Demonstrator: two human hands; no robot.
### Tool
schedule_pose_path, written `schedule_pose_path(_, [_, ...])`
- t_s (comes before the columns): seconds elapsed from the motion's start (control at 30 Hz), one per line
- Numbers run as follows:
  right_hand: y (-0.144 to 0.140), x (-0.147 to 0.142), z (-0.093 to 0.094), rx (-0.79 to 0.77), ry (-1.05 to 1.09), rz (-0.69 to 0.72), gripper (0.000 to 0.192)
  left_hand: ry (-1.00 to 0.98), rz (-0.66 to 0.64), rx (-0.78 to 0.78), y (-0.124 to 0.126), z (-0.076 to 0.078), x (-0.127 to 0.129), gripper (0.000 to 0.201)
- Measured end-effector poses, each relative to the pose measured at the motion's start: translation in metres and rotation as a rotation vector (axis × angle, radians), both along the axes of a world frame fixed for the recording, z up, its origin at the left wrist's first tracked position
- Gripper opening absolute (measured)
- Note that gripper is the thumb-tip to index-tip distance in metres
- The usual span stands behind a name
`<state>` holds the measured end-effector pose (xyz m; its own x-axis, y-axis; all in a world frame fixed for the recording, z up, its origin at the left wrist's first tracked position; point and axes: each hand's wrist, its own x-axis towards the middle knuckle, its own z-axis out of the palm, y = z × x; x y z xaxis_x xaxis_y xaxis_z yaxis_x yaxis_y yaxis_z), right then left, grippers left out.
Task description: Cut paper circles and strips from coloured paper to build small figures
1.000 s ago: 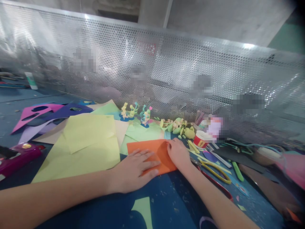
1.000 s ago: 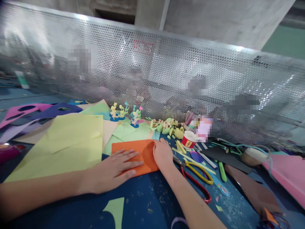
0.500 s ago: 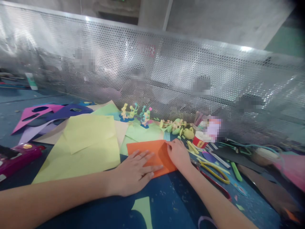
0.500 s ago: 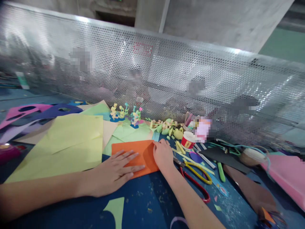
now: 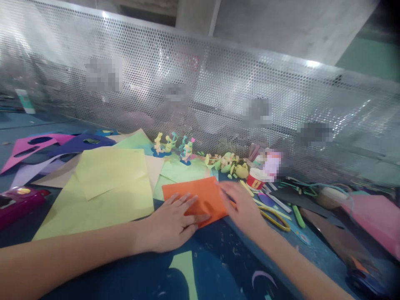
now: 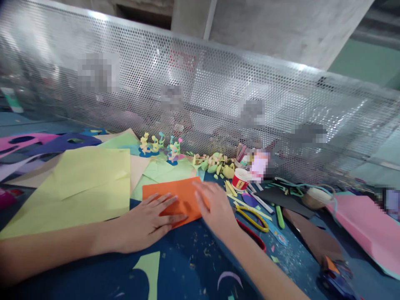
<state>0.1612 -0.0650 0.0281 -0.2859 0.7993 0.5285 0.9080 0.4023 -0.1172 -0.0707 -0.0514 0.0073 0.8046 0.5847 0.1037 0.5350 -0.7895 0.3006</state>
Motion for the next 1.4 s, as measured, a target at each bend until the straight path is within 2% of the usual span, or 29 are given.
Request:
schedule_pose_path(0.07, [-0.031,-0.006,-0.004,-0.067,-0.062,0.159,0.035,-0.012,0.011,0.014,0.0,-0.003,0.001,0.044])
schedule_pose_path(0.17, [-0.064,-0.012,-0.011,-0.183,-0.233,0.283,0.045,-0.023,0.031,0.029,0.0,-0.006,0.002,0.047])
schedule_pose_path(0.3, [-0.072,-0.015,-0.012,-0.265,-0.312,0.285,0.048,0.015,0.041,0.023,-0.001,-0.003,0.003,0.048])
schedule_pose_path(0.43, [-0.069,-0.018,-0.012,-0.216,-0.241,0.268,0.044,0.06,0.051,-0.008,-0.002,0.001,0.003,0.049])
schedule_pose_path(0.6, [-0.066,-0.01,-0.022,-0.097,-0.123,0.172,0.037,0.011,0.046,0.002,0.0,-0.001,0.003,0.047])
schedule_pose_path(0.83, [-0.049,0.033,-0.031,0.009,-0.147,-0.038,0.029,0.068,0.052,-0.013,-0.001,0.004,0.003,0.048])
schedule_pose_path(0.97, [-0.043,0.049,-0.03,-0.006,-0.18,-0.158,0.028,0.069,0.054,-0.027,-0.002,0.005,0.003,0.048])
schedule_pose_path(1.07, [-0.045,0.048,-0.023,0.048,-0.143,-0.216,0.027,0.052,0.042,-0.026,-0.001,0.003,0.002,0.047])
schedule_pose_path(1.17, [-0.053,0.032,-0.017,0.032,-0.089,-0.07,0.03,0.037,0.04,-0.019,-0.001,0.0,0.002,0.047])
schedule_pose_path(1.27, [-0.062,0.008,-0.015,-0.17,-0.088,0.147,0.036,0.041,0.053,-0.021,-0.001,0.0,0.002,0.048])
schedule_pose_path(1.4, [-0.068,-0.01,-0.016,-0.346,-0.079,0.218,0.039,0.025,0.065,-0.031,0.002,0.004,0.006,0.047])
